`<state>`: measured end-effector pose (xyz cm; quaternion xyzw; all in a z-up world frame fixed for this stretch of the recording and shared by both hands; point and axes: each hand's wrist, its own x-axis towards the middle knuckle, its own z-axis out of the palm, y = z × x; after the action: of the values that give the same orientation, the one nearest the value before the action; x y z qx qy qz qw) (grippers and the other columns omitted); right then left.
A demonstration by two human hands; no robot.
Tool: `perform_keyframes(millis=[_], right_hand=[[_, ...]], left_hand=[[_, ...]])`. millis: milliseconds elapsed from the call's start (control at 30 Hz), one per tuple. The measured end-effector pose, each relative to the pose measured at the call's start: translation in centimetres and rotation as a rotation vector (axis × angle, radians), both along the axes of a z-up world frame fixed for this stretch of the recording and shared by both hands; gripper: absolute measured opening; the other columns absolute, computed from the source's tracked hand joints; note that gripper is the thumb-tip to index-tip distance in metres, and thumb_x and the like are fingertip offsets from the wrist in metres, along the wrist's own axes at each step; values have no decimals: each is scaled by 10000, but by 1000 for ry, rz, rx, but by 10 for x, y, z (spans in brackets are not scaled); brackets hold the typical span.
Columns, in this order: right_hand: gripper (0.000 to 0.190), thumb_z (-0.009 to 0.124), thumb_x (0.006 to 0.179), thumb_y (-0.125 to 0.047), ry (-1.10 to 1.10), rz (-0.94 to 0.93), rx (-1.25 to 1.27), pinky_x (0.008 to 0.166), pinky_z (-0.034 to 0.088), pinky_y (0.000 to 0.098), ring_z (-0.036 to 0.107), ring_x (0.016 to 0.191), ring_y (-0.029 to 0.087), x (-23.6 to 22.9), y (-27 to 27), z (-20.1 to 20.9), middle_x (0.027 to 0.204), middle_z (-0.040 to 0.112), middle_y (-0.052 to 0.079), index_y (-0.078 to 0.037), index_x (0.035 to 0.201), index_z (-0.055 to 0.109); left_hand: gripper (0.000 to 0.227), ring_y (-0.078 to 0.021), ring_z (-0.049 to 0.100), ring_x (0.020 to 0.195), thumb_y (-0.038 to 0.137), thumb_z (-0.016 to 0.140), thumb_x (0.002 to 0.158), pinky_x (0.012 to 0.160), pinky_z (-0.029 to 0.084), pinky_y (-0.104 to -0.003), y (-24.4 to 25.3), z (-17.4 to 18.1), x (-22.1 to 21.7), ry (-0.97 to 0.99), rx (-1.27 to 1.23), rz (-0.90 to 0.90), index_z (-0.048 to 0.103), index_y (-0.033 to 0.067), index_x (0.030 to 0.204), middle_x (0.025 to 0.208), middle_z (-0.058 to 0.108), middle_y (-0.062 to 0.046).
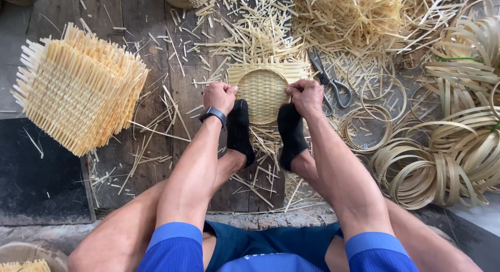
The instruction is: The person assembles small round bamboo trays by placing a woven bamboo mat onto a circular bamboo ring and securing it with a wooden block and shears. The person repeatedly picks mats and rings, aligns them, and uses the shears to press the block against the ring to fasten the assembly.
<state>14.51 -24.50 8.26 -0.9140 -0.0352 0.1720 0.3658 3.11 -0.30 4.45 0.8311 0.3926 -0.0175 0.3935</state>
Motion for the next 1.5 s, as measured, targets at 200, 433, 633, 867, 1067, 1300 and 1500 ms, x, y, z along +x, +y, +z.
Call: perform_keyframes(millis=[200,433,633,867,1067,1300,1500], right_hand=[[135,841,810,-117,4,39,69,678,566,303,711,693,143,5,-3,2,805,776,88,-60,926,804],[430,656,1035,-315,337,-286,45,460,409,348,465,465,163,-84,21,17,575,595,54,-22,722,670],[369,678,984,-289,666,-472,398,425,396,288,504,472,111,-135,27,-45,614,621,29,8,766,657],[423,684,988,-342,635,-341,345,471,389,296,486,519,124,-129,18,-67,627,612,44,52,835,702],[392,698,963,-312,532,-404,326,498,436,291,520,561,93,-138,27,-62,658,661,37,57,833,726],[416,713,965,-334,433,-258,265,497,416,333,498,557,121,-131,25,-38,628,636,89,53,819,750],[207,710,979,-275,-499,166,52,675,557,401,660,751,252,-61,29,28,879,704,85,-70,1004,713]], left_hand=[[177,-250,731,664,266,813,794,675,573,-392,3,-5,0,-120,-80,18,773,94,779,718,744,-98],[289,-286,640,1061,259,805,789,959,506,-419,1,10,38,-436,506,-442,788,115,1039,1102,738,-113],[177,-244,641,998,231,661,978,898,539,-394,-20,-18,55,-390,55,-497,797,206,1089,1032,715,-66],[201,-255,672,841,322,734,938,750,540,-392,-19,-12,66,-420,-43,-358,809,160,1031,901,704,-83],[192,-264,679,827,303,745,931,748,534,-386,-19,-8,60,-494,-69,-339,806,151,1032,885,713,-76],[124,-289,659,870,232,768,909,791,526,-404,-19,-7,65,-514,22,-347,816,127,954,898,719,-90],[109,-294,656,924,195,718,930,832,521,-411,-13,-23,68,-502,54,-431,813,144,946,920,716,-91]])
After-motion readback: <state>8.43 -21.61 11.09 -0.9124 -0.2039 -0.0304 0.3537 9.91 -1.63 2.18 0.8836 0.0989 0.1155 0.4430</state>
